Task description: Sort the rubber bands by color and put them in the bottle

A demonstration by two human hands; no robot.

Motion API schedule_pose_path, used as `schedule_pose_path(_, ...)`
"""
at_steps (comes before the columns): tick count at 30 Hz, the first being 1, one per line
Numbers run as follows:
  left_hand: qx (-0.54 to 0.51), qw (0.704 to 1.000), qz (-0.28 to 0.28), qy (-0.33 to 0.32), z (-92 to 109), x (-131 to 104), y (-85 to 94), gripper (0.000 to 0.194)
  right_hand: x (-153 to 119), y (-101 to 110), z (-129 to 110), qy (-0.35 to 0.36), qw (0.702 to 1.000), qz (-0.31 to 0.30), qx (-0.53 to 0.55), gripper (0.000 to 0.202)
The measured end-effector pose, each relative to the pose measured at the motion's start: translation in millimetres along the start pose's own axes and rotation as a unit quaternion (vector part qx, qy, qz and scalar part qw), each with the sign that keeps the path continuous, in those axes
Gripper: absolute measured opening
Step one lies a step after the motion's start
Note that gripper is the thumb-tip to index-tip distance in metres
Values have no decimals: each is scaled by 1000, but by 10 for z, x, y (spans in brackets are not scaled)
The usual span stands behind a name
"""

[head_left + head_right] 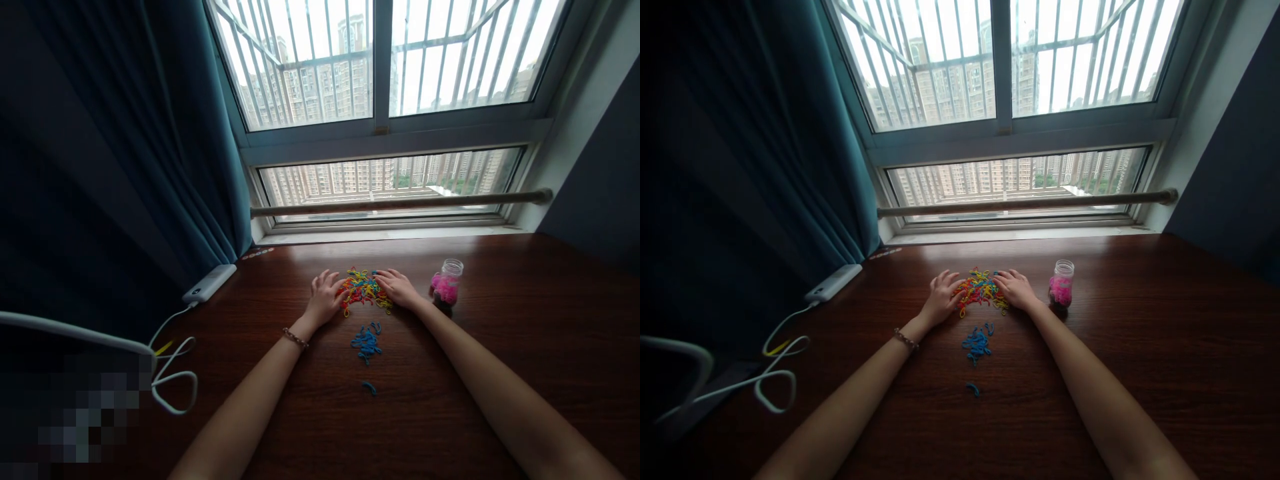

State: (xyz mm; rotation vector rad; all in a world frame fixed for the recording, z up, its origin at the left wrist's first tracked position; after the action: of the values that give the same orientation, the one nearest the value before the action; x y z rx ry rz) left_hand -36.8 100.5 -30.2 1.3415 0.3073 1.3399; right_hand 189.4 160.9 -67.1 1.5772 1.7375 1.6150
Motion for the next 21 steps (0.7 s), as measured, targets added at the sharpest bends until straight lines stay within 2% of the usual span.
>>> schedule_pose_path(8, -30, 998, -50, 27, -167, 16, -115, 35, 15, 74, -21, -25, 996, 53, 73, 29)
schedule_pose_path(11, -34, 998, -47, 24, -165, 21, -111, 35, 18, 145, 1, -46, 991, 85, 91, 39)
schedule_pose_path(13, -35, 998, -38, 24, -157, 21, -97, 35, 5, 191, 30, -85, 983, 117, 116, 46)
schedule_pose_path(15, -40, 999, -23, 22, -155, 24, -80, 34, -13, 221, 57, -149, 960, 146, 185, 47)
schedule_pose_path(18, -58, 998, 19, 15, -174, 36, -55, 30, -28, 241, 29, -232, 889, 160, 361, 40)
schedule_pose_path(20, -80, 995, 52, 11, -198, 44, -37, 26, -19, 270, -73, -233, 841, 124, 472, 34)
schedule_pose_path(21, -94, 993, 66, 10, -211, 45, -29, 24, -14, 292, -151, -218, 822, 80, 519, 31)
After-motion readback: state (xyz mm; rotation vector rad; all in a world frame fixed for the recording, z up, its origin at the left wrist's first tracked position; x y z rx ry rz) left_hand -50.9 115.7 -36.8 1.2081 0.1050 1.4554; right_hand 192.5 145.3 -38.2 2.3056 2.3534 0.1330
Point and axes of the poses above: each hand's wrist, its own x-axis towards the middle knuckle, its own y-axis out of the back of the hand, z = x × y, the point moved 3 cm from there along x, towards the middle knuckle, and after that the axes turned 8 degrees about -x, right-handed, at the moved point
